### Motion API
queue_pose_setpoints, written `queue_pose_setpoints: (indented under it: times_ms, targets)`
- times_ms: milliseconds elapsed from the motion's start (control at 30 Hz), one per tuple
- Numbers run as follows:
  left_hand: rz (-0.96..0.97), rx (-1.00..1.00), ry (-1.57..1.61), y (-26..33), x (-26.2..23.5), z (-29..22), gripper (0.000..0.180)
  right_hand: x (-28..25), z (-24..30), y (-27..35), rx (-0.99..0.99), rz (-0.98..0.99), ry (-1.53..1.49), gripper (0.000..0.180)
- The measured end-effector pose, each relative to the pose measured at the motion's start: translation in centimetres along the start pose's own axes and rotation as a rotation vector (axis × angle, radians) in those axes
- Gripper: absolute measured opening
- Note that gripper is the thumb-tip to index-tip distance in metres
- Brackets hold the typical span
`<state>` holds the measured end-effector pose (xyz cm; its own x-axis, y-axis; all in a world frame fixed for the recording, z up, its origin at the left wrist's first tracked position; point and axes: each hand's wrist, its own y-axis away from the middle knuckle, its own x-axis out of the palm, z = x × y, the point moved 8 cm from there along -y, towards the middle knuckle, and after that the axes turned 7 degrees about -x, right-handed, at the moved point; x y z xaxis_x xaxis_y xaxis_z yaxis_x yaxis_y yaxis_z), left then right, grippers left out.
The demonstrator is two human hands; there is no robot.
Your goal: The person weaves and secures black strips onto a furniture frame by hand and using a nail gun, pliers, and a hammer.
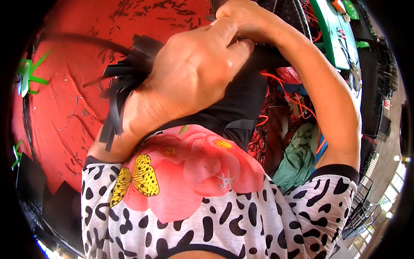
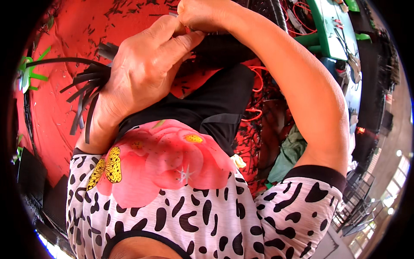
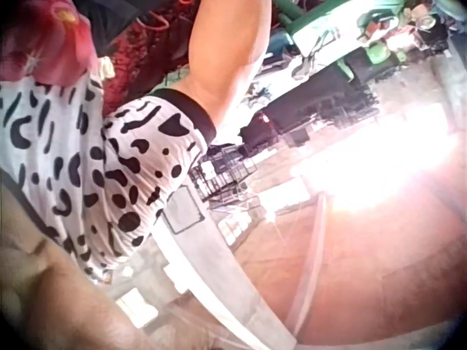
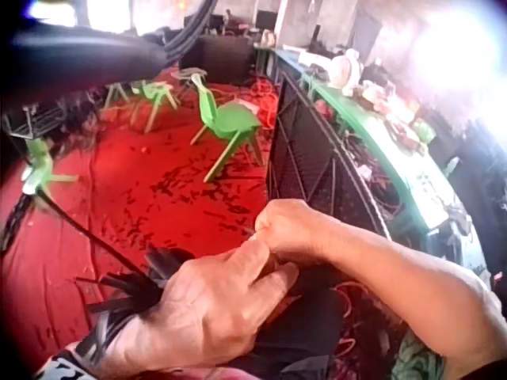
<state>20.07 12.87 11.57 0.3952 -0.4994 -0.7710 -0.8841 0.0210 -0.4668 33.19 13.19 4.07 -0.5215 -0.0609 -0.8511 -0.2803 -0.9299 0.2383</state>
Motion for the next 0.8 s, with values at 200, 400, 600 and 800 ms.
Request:
queue_pose_setpoints:
  times_ms: [200, 400, 600, 800]
  targets:
    - [-0.020, 0.034, 0.045, -0.1, -0.4, 0.7, 0.027, -3.5, 1.9, 2.2, -0.118, -0.047, -0.413, 0.020]
    - [-0.025, 0.071, 0.080, -0.5, 0.1, 1.0, 0.026, -2.4, 2.3, 3.6, -0.221, 0.139, -0.325, 0.027]
    - [-0.042, 0.085, 0.081, -0.5, 0.1, 1.1, 0.026, -4.1, 4.6, 4.1, -0.530, -0.185, 0.153, 0.027]
    - [-0.055, 0.067, 0.088, -0.6, 0.1, 1.2, 0.025, -3.4, 1.6, 3.2, -0.036, -0.067, -0.552, 0.021]
